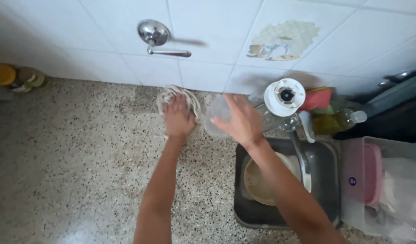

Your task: Washing a cleaning cloth in a sink and then wiping down a countertop in a grocery store.

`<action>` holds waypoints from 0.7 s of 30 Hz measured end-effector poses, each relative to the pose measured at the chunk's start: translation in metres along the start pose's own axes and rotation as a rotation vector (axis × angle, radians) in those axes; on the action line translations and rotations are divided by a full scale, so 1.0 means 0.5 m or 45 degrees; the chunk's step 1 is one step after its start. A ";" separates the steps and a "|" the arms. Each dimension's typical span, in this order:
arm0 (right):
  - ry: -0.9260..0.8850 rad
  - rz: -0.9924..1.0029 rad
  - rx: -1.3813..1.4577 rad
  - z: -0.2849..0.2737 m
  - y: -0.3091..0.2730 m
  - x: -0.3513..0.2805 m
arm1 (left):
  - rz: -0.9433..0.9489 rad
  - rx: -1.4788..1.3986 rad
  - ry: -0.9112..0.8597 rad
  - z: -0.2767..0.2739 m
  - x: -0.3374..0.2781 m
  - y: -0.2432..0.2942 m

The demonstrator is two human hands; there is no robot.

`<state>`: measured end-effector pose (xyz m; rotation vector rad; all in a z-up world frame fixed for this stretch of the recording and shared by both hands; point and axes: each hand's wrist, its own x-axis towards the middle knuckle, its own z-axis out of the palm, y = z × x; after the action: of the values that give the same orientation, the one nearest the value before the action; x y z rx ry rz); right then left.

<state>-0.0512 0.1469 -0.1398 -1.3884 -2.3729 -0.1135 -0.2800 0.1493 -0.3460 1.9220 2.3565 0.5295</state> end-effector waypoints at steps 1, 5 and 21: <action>0.030 0.002 0.130 -0.059 -0.006 -0.024 | 0.047 -0.039 0.018 0.011 -0.001 0.013; -0.091 0.095 0.226 -0.317 -0.005 -0.162 | 0.241 -0.177 0.021 -0.007 0.000 0.087; -0.033 0.576 0.242 -0.429 0.064 -0.373 | 0.338 -0.102 -0.233 -0.066 -0.247 0.329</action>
<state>0.1190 -0.0460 -0.0148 -1.7910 -1.9675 0.2477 -0.1063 0.0504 -0.2874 2.1571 1.9557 0.4332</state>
